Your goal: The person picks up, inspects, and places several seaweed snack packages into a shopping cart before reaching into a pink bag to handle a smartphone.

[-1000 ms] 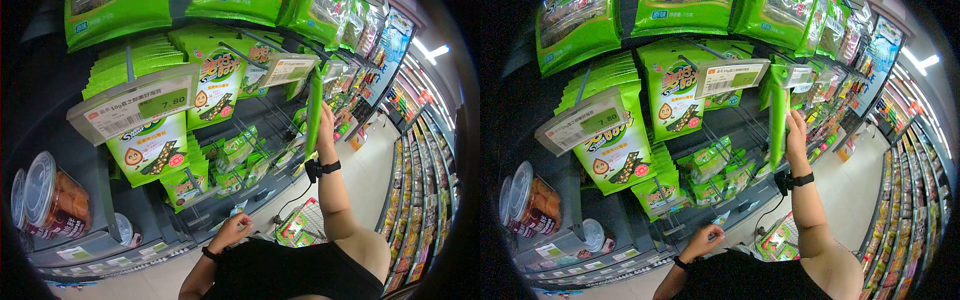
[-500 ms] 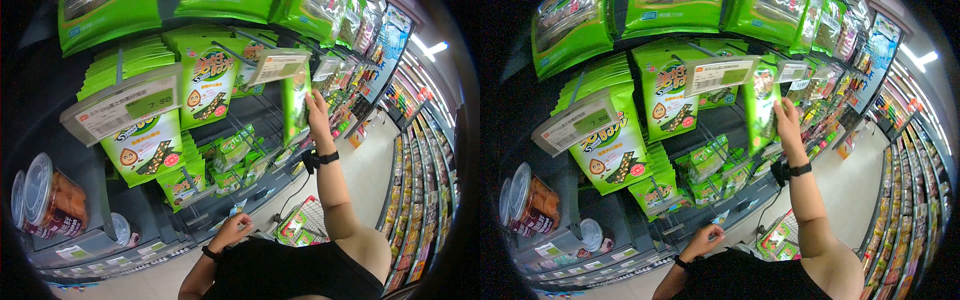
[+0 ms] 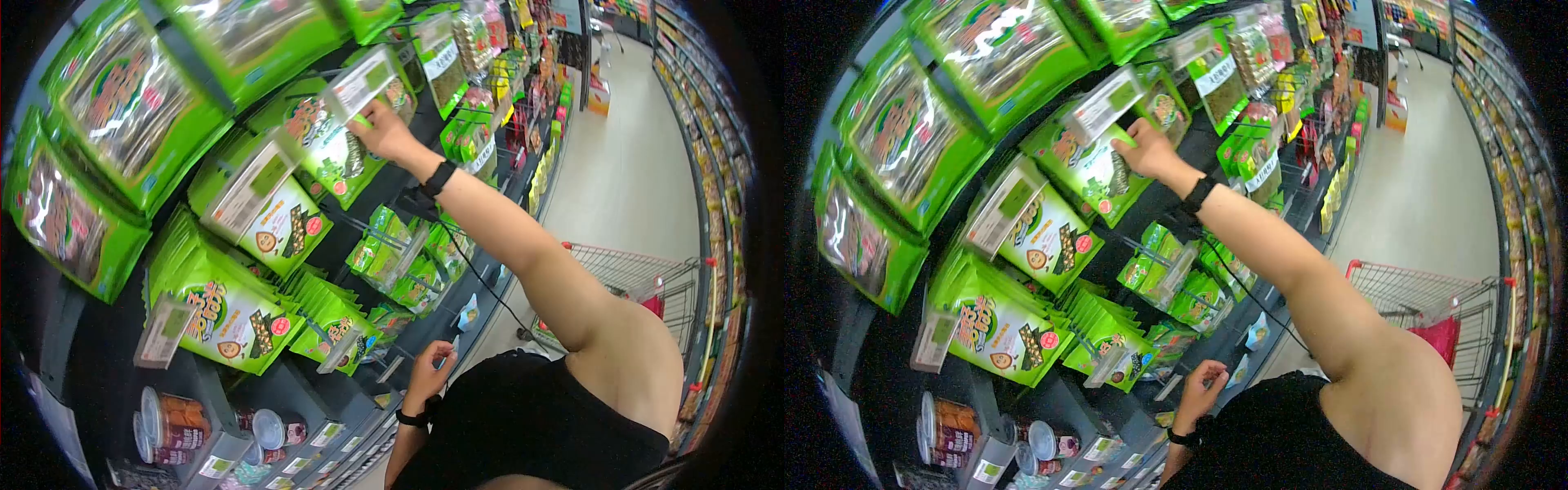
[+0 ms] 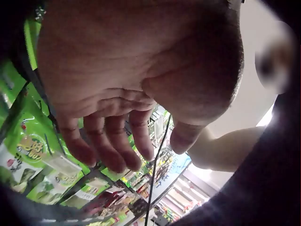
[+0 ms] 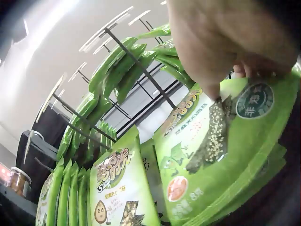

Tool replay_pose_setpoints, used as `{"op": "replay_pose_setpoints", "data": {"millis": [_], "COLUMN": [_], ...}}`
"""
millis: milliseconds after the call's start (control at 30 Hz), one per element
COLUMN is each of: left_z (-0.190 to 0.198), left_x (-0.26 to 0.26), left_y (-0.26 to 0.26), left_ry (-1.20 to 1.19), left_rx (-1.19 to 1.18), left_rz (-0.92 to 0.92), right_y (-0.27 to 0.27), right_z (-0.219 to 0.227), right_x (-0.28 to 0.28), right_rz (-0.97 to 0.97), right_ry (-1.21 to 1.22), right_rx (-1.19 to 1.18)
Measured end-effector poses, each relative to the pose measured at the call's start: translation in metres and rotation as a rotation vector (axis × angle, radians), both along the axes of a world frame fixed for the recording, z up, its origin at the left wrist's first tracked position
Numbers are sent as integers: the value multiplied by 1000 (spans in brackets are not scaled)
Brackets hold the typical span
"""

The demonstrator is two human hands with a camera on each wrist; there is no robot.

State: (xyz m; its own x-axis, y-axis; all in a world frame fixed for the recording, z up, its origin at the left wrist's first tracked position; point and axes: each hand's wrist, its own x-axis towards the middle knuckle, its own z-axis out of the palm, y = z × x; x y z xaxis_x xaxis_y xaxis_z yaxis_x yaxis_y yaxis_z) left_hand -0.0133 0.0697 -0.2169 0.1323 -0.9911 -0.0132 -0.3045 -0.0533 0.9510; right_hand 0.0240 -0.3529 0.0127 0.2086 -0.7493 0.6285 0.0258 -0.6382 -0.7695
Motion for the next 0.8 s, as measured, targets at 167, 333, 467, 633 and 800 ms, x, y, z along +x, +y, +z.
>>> {"op": "replay_pose_setpoints", "data": {"millis": [167, 333, 467, 633, 800], "left_z": [-2, -6, -7, -10, -28], "left_x": [-29, -71, -112, -165, -233], "left_y": [-13, -37, -57, -85, -114], "left_ry": [-56, -109, -132, -136, -55], "left_rx": [67, 116, 135, 187, 254], "left_rz": [-107, -264, -427, -623, -824], "right_y": [62, 128, 154, 208, 251], "right_z": [9, -28, -133, -275, -323], "right_x": [-63, -179, -291, -447, -543], "right_rz": [28, 321, 796, 344, 340], "right_ry": [165, 167, 293, 819, 589], "right_rx": [-130, -191, 197, 650, 880]}}
